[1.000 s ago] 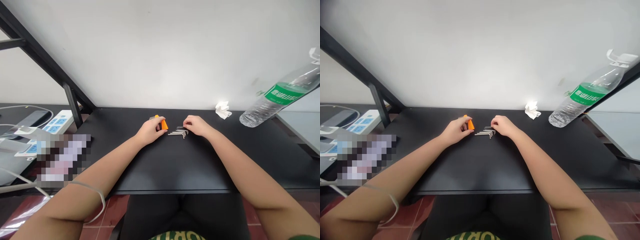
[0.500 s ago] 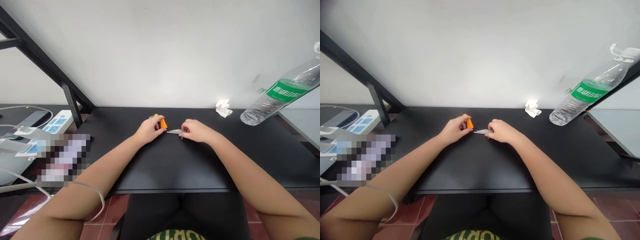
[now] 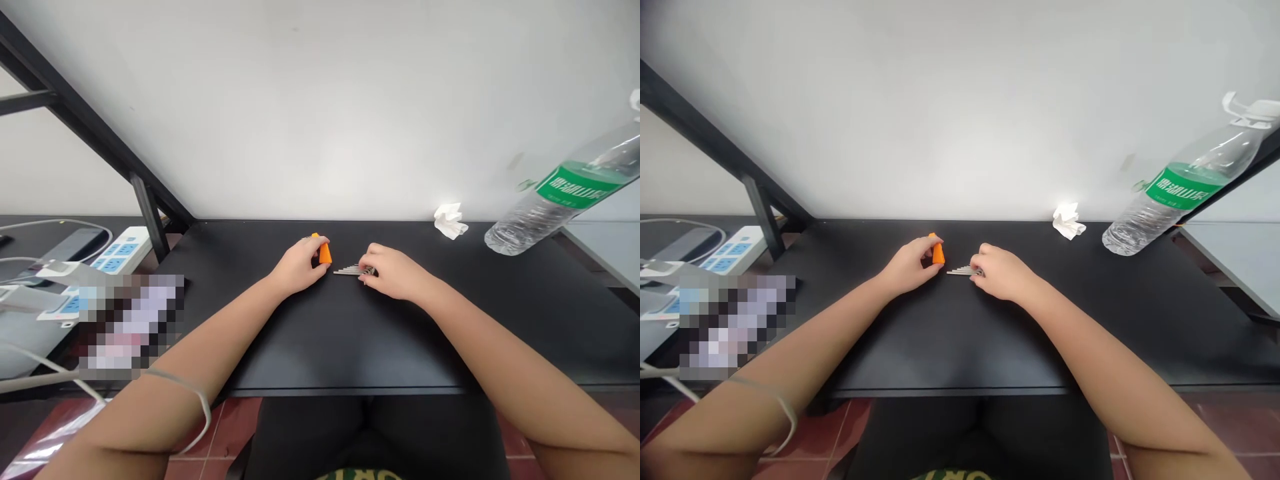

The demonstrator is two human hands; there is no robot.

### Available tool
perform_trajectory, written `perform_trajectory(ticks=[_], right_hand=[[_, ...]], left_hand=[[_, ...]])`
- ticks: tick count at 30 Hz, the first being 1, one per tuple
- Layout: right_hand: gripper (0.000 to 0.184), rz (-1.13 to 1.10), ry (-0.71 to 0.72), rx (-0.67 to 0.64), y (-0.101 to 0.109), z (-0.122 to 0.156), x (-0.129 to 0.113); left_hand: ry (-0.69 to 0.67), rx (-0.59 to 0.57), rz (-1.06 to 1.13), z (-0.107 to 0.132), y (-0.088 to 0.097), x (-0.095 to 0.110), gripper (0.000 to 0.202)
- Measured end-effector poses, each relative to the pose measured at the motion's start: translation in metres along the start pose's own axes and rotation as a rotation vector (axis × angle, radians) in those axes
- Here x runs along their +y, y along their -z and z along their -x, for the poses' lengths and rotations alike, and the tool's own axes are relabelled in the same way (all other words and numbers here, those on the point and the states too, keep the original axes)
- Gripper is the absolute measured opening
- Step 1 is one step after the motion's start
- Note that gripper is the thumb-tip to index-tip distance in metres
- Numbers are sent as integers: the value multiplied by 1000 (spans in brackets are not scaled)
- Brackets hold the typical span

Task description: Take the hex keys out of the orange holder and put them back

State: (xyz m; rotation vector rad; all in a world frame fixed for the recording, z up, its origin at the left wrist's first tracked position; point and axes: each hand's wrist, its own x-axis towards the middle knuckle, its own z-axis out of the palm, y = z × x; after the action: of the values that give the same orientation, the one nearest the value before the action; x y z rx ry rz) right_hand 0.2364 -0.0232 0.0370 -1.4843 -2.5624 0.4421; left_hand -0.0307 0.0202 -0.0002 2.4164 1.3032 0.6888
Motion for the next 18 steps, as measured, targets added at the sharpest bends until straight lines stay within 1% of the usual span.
perform_trajectory(ticks=[3, 7, 11, 14, 18], right_hand=[[7, 79, 37, -20, -4, -1, -7], [11, 161, 4, -35, -9, -3, -14], [11, 267, -3, -41, -12, -2, -18], [15, 321, 25, -11, -14, -2, -18], [18, 325, 50, 90, -11, -2, -13]], left_hand=[[23, -17, 4, 0, 1, -1, 49], [79, -45, 19, 0, 2, 0, 50], [91, -46, 55, 1, 3, 2, 53], [84, -42, 75, 1, 3, 1, 55], [73, -29, 91, 0, 3, -2, 55]])
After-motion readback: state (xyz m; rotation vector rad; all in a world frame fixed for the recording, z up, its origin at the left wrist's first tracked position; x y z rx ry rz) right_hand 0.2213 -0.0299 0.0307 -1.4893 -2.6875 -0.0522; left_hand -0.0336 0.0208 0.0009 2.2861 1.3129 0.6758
